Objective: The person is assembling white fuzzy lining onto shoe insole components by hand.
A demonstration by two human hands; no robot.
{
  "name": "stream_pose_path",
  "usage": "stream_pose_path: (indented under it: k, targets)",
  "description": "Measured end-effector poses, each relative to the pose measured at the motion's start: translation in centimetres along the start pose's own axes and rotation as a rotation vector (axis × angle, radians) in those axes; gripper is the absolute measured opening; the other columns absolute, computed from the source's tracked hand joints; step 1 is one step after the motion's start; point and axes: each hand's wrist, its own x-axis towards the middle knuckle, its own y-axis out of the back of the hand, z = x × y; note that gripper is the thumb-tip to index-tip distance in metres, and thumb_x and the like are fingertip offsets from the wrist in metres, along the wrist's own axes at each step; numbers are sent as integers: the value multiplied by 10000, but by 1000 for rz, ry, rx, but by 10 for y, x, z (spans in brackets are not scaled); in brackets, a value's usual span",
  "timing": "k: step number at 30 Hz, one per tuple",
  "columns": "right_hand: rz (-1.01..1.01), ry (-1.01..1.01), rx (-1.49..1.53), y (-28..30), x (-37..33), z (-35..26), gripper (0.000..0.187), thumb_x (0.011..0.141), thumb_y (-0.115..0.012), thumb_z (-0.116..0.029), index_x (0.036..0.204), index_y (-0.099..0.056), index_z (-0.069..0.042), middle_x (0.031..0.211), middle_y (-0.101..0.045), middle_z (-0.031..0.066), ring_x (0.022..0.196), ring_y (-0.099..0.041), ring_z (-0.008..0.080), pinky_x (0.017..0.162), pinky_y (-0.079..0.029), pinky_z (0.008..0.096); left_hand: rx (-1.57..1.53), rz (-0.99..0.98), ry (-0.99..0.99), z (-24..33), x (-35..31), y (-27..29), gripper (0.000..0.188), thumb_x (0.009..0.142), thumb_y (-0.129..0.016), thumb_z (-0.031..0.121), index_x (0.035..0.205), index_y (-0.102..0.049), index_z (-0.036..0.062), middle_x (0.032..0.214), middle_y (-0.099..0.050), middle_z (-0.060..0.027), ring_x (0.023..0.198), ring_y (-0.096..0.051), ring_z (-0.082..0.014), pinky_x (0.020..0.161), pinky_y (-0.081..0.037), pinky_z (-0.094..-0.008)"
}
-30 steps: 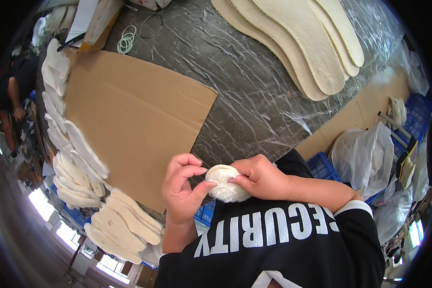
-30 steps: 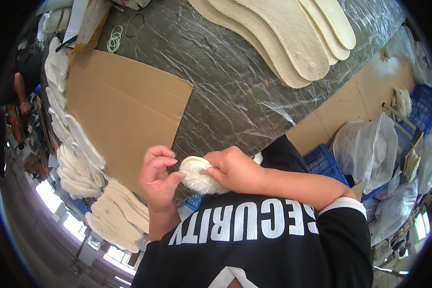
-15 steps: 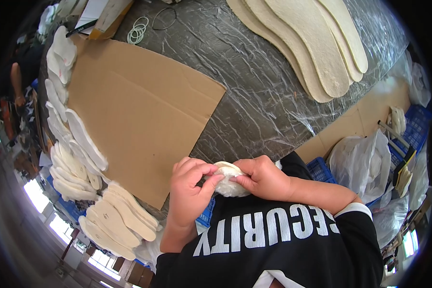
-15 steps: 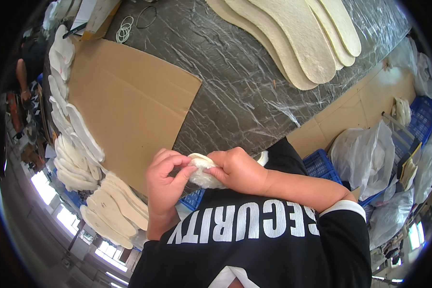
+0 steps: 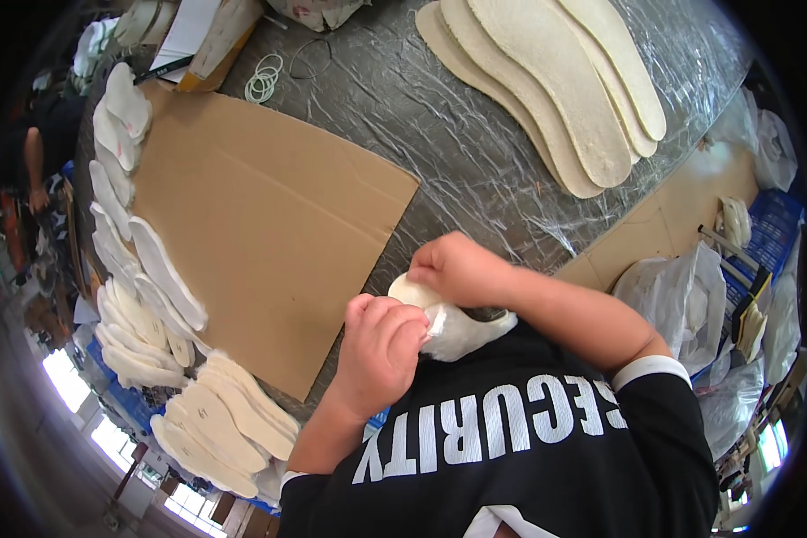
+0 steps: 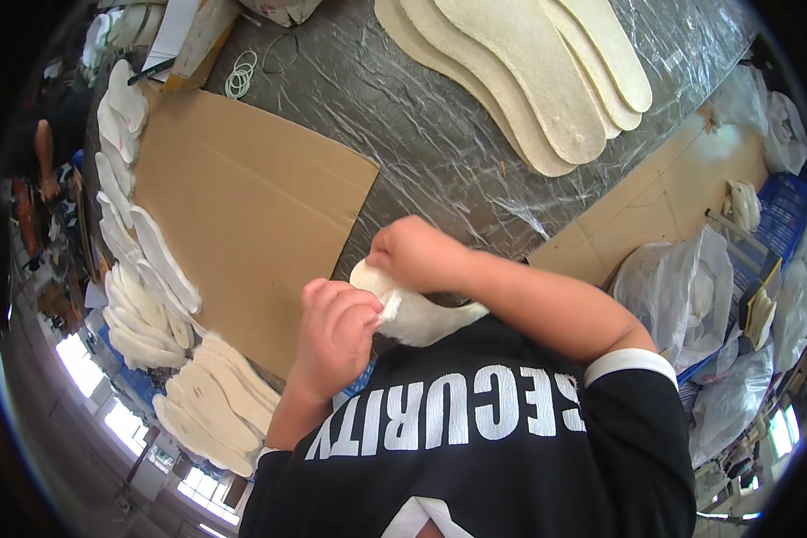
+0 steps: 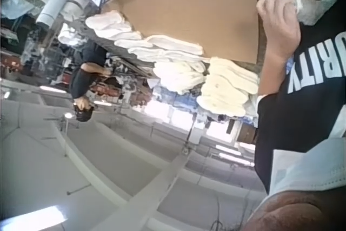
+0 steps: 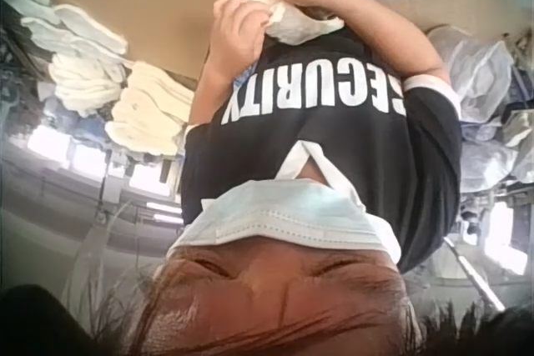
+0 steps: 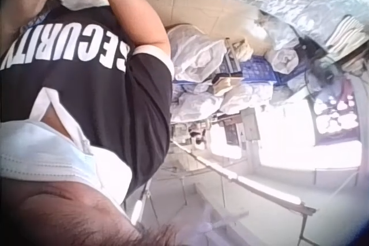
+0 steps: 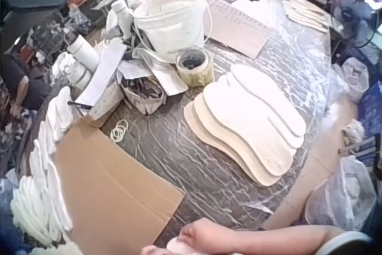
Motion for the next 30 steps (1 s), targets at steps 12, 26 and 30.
stream_pose_path:
  k: [12, 26, 30]
  targets:
    - [111, 171, 439, -21, -35, -26, 209, 937, -572, -173, 980, -644, 18, 835, -654, 209, 758, -646, 339, 699, -505, 358, -314, 148, 257, -20, 7, 4, 125, 801, -645, -7, 838, -527, 4, 986, -608, -160, 864, -577, -302, 765, -480, -369]
    - [-14, 71, 326, -42, -34, -9, 554, 773, -621, 25, 1258, -365, -55, 995, -632, 204, 942, -654, 360, 799, -515, 397, -130, 232, 59, -34, 4, -8, 141, 792, -640, 15, 854, -514, 29, 969, -607, -124, 853, -597, -307, 766, -458, -420]
    - [-42, 43, 255, -44, -35, -6, 534, 805, -649, -27, 1256, -364, -57, 984, -631, 202, 922, -657, 352, 776, -517, 394, -199, 230, 121, -37, 7, -10, 121, 810, -626, 13, 844, -510, 25, 939, -613, -131, 849, -608, -307, 778, -462, -418]
